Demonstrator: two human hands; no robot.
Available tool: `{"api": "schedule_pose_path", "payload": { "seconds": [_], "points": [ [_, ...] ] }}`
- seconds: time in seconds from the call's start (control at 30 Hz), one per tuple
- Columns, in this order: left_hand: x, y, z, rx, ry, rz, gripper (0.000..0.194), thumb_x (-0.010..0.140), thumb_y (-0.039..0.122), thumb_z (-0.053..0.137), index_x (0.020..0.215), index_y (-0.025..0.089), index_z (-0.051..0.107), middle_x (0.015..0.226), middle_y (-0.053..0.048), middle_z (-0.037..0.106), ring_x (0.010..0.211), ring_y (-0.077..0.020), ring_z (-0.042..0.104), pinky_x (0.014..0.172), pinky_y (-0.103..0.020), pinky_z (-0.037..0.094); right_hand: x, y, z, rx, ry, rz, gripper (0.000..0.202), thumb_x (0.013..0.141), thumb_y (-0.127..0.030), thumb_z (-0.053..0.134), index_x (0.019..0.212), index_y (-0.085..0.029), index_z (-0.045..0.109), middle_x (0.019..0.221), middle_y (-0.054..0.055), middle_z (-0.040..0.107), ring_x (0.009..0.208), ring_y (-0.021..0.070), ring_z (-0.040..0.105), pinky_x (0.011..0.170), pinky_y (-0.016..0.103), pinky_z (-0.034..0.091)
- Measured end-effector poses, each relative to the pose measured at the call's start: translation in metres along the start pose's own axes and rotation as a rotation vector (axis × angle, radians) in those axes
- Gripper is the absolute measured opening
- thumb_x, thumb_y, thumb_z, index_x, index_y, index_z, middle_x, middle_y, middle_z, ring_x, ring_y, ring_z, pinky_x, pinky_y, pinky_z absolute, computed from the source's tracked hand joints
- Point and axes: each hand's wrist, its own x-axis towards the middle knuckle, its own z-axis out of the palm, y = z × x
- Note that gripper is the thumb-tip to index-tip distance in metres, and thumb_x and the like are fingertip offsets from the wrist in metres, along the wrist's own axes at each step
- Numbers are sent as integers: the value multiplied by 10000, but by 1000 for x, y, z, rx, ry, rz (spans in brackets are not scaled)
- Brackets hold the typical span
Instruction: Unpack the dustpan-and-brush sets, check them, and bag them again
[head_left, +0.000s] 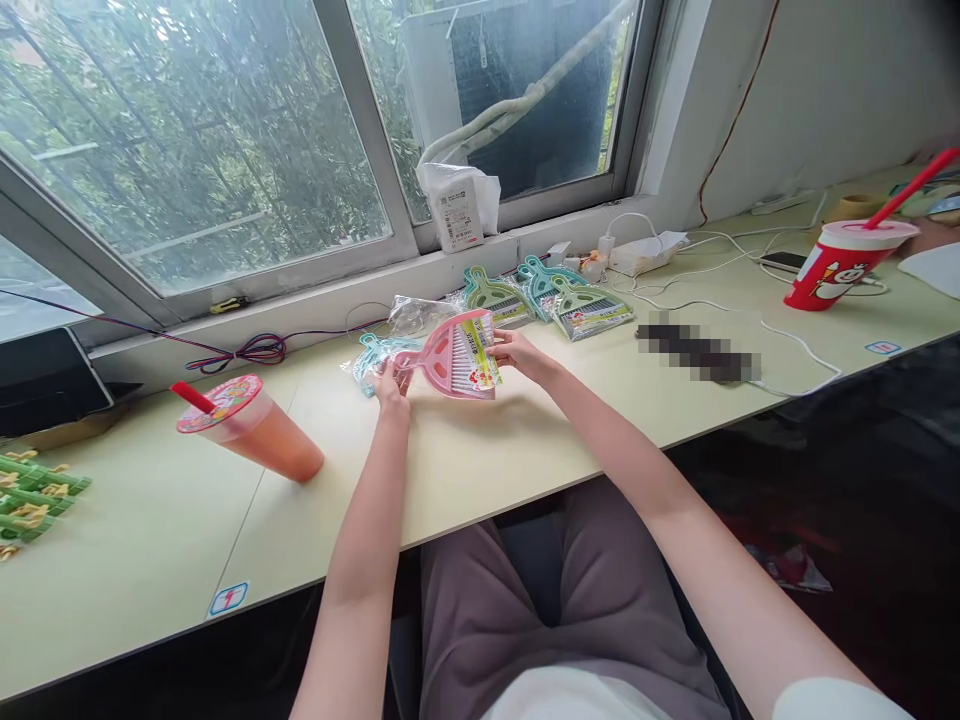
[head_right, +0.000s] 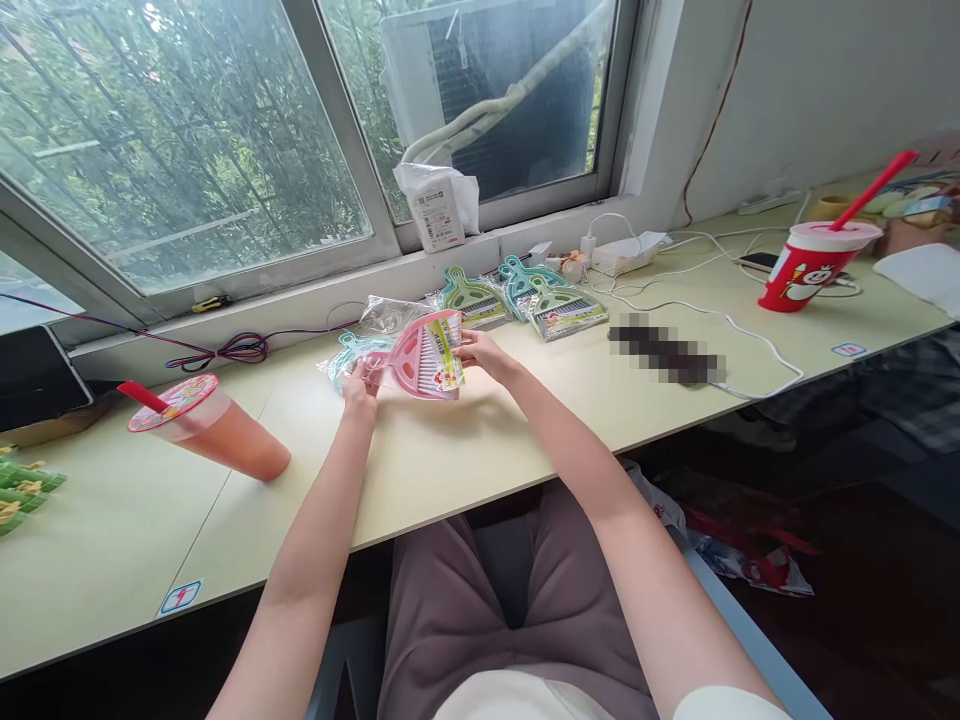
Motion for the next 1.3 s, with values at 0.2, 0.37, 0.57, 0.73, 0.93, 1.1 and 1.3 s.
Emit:
{"api": "schedule_pose_path", "payload": {
  "seconds": [0.2, 0.37, 0.57, 0.73, 0.93, 1.1, 1.3],
  "points": [
    [-3, 31, -22, 344, 45, 304, 352, 961, 348, 605, 1263, 166, 595, 1235, -105, 628, 1053, -215, 645, 883, -418, 572, -3, -11, -24, 37, 0, -36, 410, 659, -205, 778, 1064, -162, 733, 994, 82, 776, 789, 181, 707, 702, 272, 565],
    [-14, 41, -34, 400, -61, 366, 413, 947, 374, 624, 1299, 162, 581, 1291, -117, 600, 1096, -236, 627, 919, -459, 557, 0, -7, -36, 143, 207, -97, 326, 674, -168, 723, 1000, -177, 724, 935, 54, 779, 755, 165, 701, 700, 267, 558],
    [-25, 12, 4, 465, -276, 344, 431, 999, 536, 428, 1160, 195, 636, 1086, -112, 707, 1052, -232, 682, 896, -359, 557, 1, -3, -26, 118, 259, -83, 319, 722, -145, 694, 1039, -181, 700, 955, 50, 781, 772, 167, 721, 763, 296, 585],
    [-34, -23, 32, 480, -536, 212, 453, 925, 577, 495, 1013, 149, 616, 852, -85, 724, 834, -218, 719, 772, -334, 588, -2, -13, -15, -58, 165, -34, 334, 754, -178, 720, 1086, -175, 697, 918, 43, 776, 780, 165, 714, 808, 324, 587],
    [-16, -32, 18, 577, -470, 241, 391, 855, 527, 548, 797, 148, 624, 658, -52, 656, 587, -179, 638, 556, -283, 553, -27, -25, -58, -669, 414, -92, 209, 803, -164, 677, 996, -190, 755, 951, 67, 775, 925, 216, 705, 895, 354, 539],
    [-14, -36, 18, 643, -500, 175, 351, 833, 499, 544, 769, 167, 638, 712, -66, 677, 606, -191, 636, 565, -298, 531, -71, -36, -105, -1350, 657, 211, 281, 851, -73, 601, 1096, -143, 720, 1076, 198, 729, 1048, 310, 664, 923, 401, 480],
    [-32, -35, 23, 1016, -587, 367, 460, 871, 477, 483, 483, 231, 464, 472, -39, 512, 542, -199, 544, 570, -292, 385, -76, -33, -49, -1661, 565, 49, 269, 958, -196, 543, 1194, -151, 665, 1217, 220, 650, 1168, 299, 556, 867, 359, 481]
  ]
}}
